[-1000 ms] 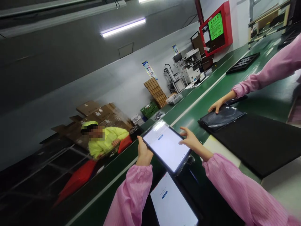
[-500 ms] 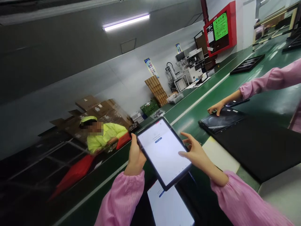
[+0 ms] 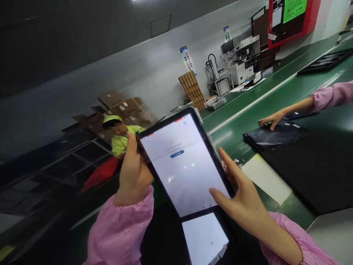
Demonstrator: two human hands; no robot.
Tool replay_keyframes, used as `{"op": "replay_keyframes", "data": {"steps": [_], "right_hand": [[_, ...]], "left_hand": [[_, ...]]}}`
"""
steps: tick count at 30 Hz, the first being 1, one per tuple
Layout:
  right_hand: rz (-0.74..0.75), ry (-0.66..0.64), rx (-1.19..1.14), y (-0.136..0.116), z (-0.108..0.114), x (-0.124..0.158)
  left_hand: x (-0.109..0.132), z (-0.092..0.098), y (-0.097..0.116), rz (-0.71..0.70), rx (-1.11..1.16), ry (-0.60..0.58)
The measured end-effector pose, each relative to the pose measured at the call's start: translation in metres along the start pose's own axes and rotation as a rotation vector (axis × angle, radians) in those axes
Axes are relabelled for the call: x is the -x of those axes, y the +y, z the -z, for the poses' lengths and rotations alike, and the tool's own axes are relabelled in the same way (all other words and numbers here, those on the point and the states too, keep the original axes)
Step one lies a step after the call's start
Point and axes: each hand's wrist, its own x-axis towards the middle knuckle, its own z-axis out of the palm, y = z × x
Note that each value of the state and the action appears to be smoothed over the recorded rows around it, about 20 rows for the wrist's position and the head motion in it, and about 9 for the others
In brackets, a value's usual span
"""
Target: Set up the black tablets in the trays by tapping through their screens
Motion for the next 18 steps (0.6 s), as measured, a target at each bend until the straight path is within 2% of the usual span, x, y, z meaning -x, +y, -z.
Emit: {"op": "replay_keyframes", "data": {"steps": [4, 9, 15, 18], "right_hand": [[0.068, 0.006, -0.036, -0.004, -0.006, -0.003], [0.166, 0.072, -0.004, -0.007, -0.012, -0.006], [0.217, 0.003, 0.118, -0.003, -0.007, -0.005], [0.233, -0.01, 0.162, -0.001, -0.005, -0.004]], "left_hand": [[0.003, 0.003, 0.001, -0.075, -0.023, 0.023], [0.005, 0.004, -0.001, -0.096, -0.055, 0.004], [0.002, 0.008, -0.003, -0.108, -0.092, -0.06], [0.0, 0.011, -0.004, -0.125, -0.104, -0.037]]}}
